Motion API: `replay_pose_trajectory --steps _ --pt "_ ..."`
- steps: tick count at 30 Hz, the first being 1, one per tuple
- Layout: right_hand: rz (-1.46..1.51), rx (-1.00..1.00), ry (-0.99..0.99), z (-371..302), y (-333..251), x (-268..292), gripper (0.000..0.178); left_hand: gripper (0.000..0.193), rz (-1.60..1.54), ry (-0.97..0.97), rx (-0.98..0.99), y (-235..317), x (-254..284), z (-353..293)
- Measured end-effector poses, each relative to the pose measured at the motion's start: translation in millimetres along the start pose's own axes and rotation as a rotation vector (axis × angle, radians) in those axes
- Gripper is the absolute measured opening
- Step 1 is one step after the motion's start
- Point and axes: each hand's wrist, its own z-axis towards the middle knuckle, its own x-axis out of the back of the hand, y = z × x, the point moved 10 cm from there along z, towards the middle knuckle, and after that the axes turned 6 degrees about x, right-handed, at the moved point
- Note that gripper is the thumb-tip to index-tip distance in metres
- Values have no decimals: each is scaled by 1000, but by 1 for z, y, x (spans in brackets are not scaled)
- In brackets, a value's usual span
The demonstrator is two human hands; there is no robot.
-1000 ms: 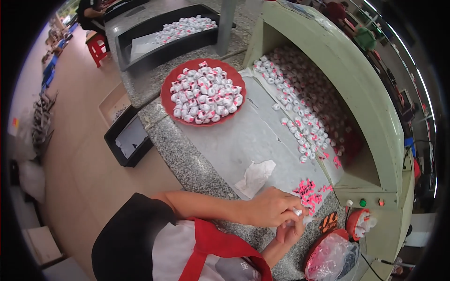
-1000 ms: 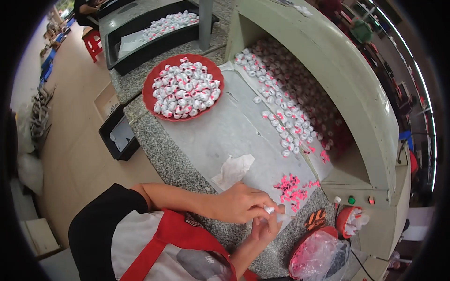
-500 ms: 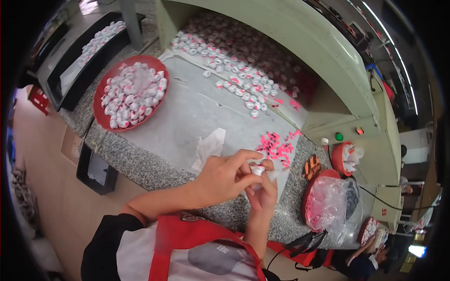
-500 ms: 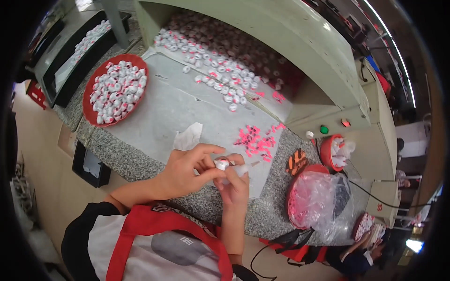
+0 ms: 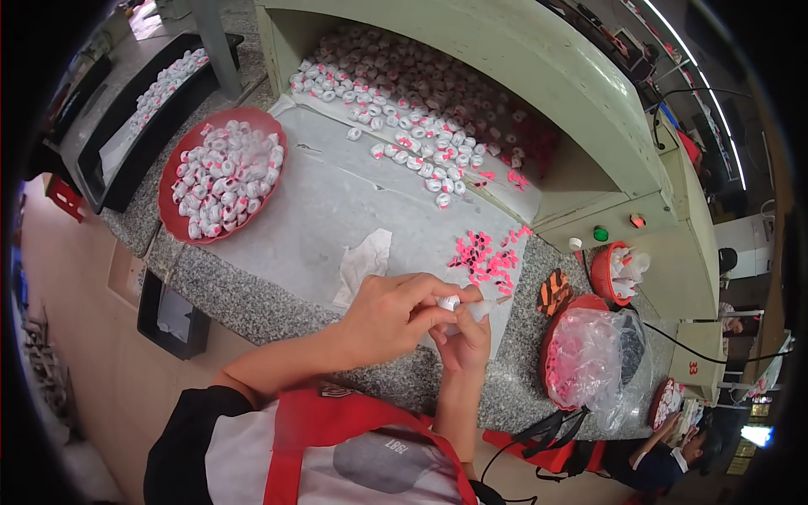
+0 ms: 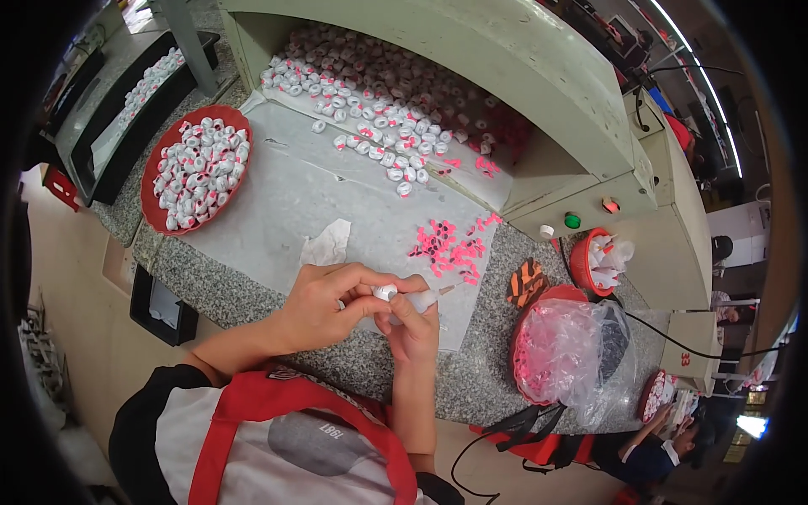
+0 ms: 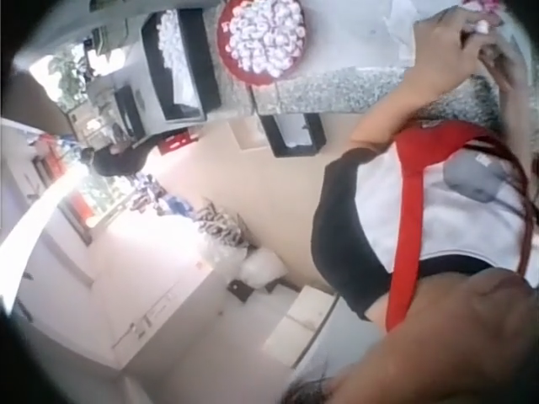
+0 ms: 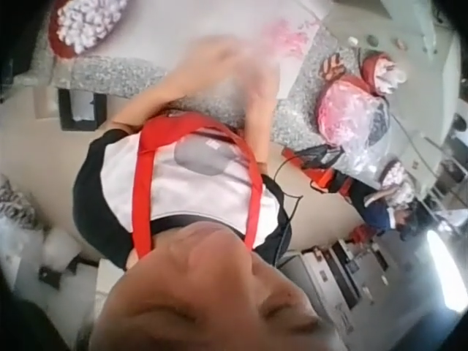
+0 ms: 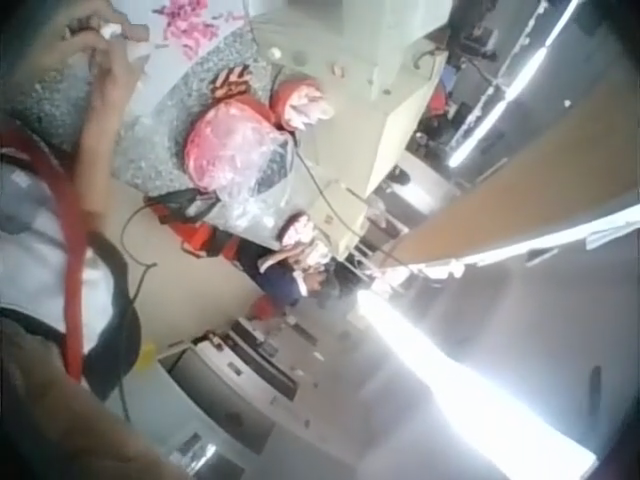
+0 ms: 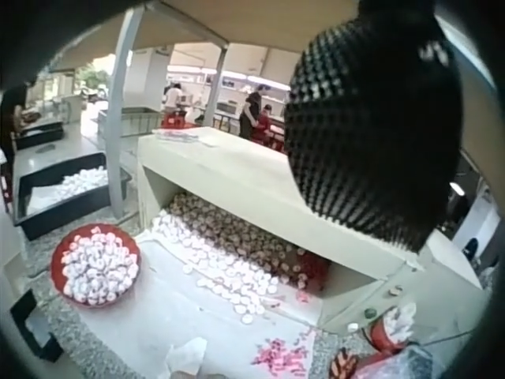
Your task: Applying adhesive or paint to small toy components at a factory workstation.
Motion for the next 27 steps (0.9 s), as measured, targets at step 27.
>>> replay_pose_trajectory --steps 27 --pt "-606 144 282 -13 -48 -11 36 14 809 487 -111 -112 82 68"
